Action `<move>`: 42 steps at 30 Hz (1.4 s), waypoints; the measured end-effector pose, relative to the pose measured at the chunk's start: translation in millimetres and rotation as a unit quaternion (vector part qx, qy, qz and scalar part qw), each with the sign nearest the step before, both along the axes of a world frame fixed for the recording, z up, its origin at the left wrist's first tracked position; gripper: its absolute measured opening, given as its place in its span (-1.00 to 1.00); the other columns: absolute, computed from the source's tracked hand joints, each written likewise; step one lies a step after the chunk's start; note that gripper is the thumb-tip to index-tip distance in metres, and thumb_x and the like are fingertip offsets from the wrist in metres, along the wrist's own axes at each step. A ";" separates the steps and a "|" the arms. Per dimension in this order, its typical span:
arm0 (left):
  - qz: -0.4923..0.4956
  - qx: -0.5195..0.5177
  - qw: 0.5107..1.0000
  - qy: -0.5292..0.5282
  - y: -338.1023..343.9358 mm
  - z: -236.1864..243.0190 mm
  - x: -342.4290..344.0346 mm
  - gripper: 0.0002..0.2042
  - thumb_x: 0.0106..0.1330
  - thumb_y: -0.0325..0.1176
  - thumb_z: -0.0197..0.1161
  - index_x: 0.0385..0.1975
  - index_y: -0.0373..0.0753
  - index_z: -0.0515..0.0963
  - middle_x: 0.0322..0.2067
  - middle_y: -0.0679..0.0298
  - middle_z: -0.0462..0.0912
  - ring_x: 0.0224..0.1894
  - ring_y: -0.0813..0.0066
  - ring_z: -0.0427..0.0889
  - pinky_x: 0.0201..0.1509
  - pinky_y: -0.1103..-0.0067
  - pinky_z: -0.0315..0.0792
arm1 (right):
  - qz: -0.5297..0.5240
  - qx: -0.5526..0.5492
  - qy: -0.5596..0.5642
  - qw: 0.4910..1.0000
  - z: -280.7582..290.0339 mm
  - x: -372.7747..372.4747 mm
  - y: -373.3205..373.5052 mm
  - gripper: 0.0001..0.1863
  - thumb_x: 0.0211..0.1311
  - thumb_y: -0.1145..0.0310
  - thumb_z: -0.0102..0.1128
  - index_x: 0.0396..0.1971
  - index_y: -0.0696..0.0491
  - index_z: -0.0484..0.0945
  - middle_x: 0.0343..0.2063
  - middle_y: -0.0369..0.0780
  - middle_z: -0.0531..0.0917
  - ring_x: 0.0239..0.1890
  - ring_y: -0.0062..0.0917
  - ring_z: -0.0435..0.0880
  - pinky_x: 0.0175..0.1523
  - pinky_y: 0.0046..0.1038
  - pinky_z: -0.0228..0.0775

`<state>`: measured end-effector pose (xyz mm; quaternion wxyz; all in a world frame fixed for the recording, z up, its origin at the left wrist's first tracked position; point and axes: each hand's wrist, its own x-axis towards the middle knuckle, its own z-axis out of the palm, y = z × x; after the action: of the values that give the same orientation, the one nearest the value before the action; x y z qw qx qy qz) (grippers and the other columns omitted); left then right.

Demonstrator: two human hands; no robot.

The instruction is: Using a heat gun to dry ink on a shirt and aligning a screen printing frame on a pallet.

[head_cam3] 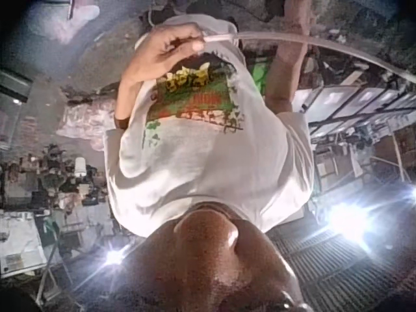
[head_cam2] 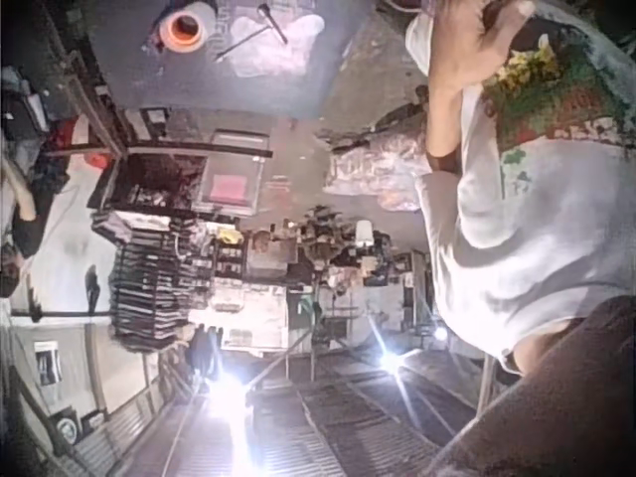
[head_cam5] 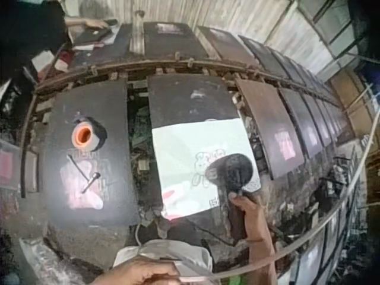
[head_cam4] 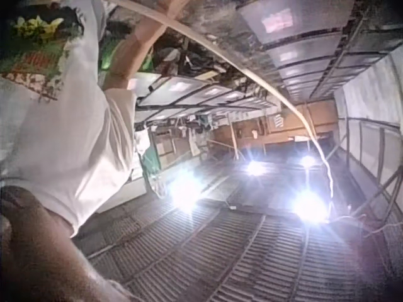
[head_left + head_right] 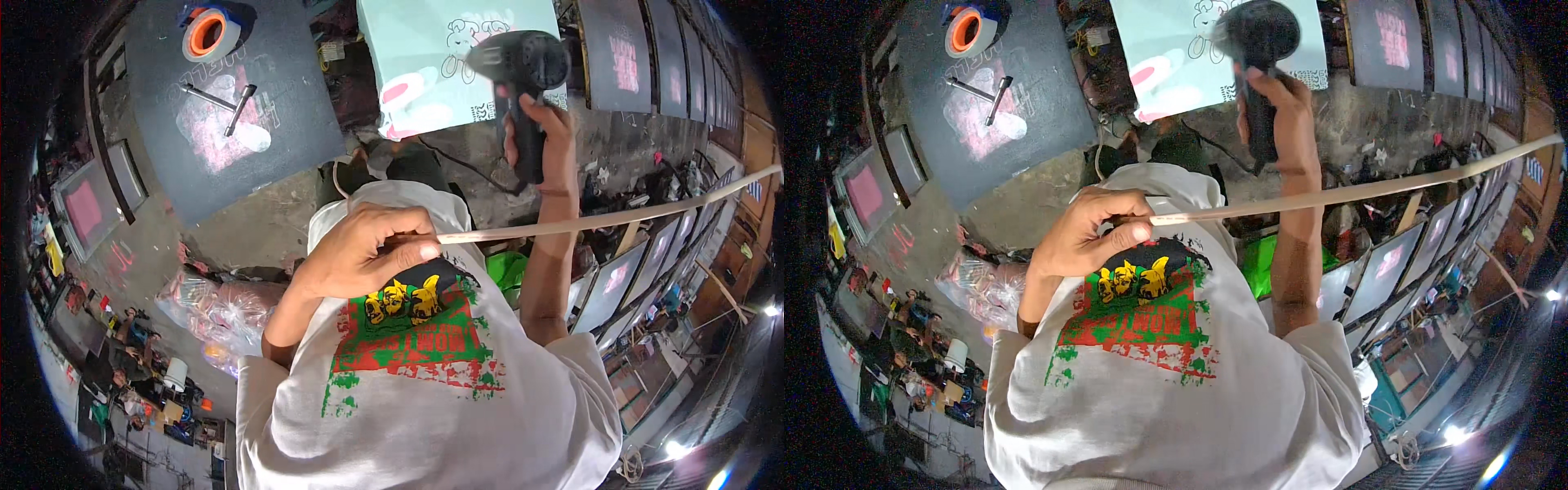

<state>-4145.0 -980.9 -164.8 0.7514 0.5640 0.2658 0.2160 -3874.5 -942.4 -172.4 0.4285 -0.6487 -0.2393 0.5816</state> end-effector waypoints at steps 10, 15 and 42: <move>0.020 0.006 1.000 0.002 3.0 -1.4 7.0 -0.78 0.34 -0.29 0.22 -0.46 -0.31 0.48 -0.69 0.29 0.38 -0.65 0.49 0.32 -0.55 0.51 0.17 | 0.006 -0.016 -0.007 1.000 6.7 3.3 14.8 -0.70 0.18 0.21 0.21 -0.36 0.19 0.62 -0.69 -0.22 0.55 -0.79 -0.55 0.46 -0.70 -0.47 0.25; 0.032 0.009 0.999 0.002 5.1 1.8 6.6 -0.78 0.35 -0.29 0.21 -0.46 -0.31 0.49 -0.70 0.29 0.37 -0.64 0.49 0.33 -0.54 0.50 0.17 | -0.004 -0.015 -0.028 0.999 3.2 7.1 26.0 -0.59 0.28 0.20 0.10 -0.08 0.24 0.58 -0.62 -0.23 0.56 -0.76 -0.63 0.44 -0.65 -0.58 0.21; 0.072 0.008 0.997 0.009 19.9 -3.5 10.9 -0.78 0.34 -0.28 0.22 -0.47 -0.30 0.52 -0.69 0.29 0.40 -0.66 0.52 0.32 -0.57 0.53 0.16 | 0.050 0.033 -0.034 0.998 -0.7 13.9 74.1 -0.58 0.29 0.16 0.09 -0.12 0.25 0.58 -0.61 -0.21 0.56 -0.77 -0.57 0.46 -0.66 -0.56 0.26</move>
<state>-4134.2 -961.0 -168.3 0.7272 0.5512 0.3109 0.2659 -3860.6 -868.3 -173.1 0.4115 -0.6412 -0.3047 0.5716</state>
